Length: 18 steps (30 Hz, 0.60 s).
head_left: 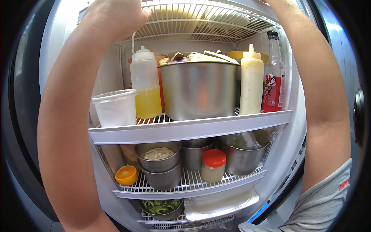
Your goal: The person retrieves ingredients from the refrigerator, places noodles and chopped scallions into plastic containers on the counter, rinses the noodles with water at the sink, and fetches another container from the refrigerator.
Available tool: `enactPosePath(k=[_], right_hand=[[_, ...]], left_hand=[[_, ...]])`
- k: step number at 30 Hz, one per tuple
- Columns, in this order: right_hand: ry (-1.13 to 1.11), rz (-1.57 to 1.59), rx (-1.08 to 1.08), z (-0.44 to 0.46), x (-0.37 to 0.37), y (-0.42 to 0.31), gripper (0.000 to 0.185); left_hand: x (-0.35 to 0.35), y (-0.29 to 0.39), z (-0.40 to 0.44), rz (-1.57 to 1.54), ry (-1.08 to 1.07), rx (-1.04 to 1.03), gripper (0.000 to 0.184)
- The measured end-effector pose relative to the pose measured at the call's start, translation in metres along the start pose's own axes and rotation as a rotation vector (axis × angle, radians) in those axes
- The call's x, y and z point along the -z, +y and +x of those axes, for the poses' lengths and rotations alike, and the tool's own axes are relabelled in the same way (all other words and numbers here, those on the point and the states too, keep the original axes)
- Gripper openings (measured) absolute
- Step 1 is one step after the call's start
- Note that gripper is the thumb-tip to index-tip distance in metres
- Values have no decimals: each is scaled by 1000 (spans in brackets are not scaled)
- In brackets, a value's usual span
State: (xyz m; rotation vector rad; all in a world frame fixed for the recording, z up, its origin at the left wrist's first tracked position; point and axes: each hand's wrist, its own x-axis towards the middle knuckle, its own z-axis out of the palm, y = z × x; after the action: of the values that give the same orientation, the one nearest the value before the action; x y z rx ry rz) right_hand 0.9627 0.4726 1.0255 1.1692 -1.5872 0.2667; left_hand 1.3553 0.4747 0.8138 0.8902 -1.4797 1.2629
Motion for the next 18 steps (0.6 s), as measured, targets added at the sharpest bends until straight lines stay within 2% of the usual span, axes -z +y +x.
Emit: enactPosePath(k=[9,18], right_hand=[[24,-100,66,2,5,27,23],[164,-306,250,8,1,69,23]], left_hand=[[2,0,0,40,16,-18,61],[4,-4,2,24,13,-30,58]])
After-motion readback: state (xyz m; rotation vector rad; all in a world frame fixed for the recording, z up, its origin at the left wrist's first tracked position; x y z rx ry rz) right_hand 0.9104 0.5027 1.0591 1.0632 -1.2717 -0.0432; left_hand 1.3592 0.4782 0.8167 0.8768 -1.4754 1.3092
